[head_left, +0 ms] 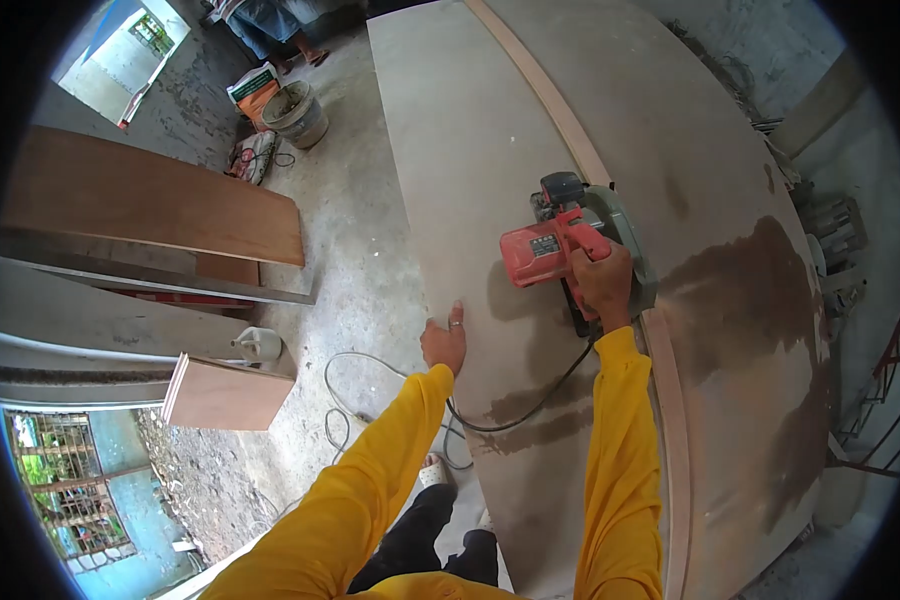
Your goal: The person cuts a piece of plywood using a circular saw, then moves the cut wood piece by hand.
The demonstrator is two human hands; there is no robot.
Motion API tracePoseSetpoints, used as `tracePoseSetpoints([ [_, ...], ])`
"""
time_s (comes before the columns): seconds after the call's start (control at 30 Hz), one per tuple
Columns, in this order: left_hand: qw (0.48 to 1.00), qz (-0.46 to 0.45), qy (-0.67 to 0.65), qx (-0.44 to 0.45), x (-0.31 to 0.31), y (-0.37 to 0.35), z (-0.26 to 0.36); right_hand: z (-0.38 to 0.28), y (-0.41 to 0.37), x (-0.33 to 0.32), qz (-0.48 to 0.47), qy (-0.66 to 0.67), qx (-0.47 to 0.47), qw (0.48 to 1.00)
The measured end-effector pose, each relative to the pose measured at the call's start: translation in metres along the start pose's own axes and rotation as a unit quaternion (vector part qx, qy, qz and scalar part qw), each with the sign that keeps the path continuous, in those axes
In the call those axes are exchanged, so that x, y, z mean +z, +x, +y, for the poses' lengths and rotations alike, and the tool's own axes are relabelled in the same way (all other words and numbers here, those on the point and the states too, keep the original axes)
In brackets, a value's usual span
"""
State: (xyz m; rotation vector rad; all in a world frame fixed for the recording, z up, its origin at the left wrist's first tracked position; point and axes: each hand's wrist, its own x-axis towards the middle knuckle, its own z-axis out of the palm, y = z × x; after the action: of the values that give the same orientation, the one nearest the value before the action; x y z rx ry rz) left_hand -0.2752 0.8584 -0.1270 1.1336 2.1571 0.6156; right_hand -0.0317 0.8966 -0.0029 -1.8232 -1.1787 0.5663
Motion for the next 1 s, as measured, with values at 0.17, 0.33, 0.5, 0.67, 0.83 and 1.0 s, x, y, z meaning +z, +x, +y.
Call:
tracePoseSetpoints([
  [0.17,0.997,-0.072,-0.006,-0.014,-0.004,-0.001,0.0,0.002,0.012,0.009,0.017,0.02,-0.021,0.999],
  [0.33,0.996,-0.085,0.003,-0.027,-0.002,-0.005,-0.002,-0.003,0.019,0.011,0.017,0.018,-0.017,1.0],
  [0.5,0.996,-0.084,0.013,-0.041,0.0,-0.006,-0.005,-0.002,0.027,0.017,0.013,0.008,-0.016,1.0],
  [0.67,0.994,-0.102,-0.005,-0.034,0.003,-0.005,-0.01,0.0,0.036,0.022,0.032,0.0,-0.02,0.999],
  [0.83,1.0,-0.029,0.008,0.003,0.014,-0.007,-0.019,0.0,0.046,0.029,0.024,0.005,-0.013,1.0],
  [1.0,0.999,-0.043,0.017,-0.001,0.014,-0.008,-0.02,-0.003,0.053,0.031,0.032,0.006,-0.016,0.999],
])
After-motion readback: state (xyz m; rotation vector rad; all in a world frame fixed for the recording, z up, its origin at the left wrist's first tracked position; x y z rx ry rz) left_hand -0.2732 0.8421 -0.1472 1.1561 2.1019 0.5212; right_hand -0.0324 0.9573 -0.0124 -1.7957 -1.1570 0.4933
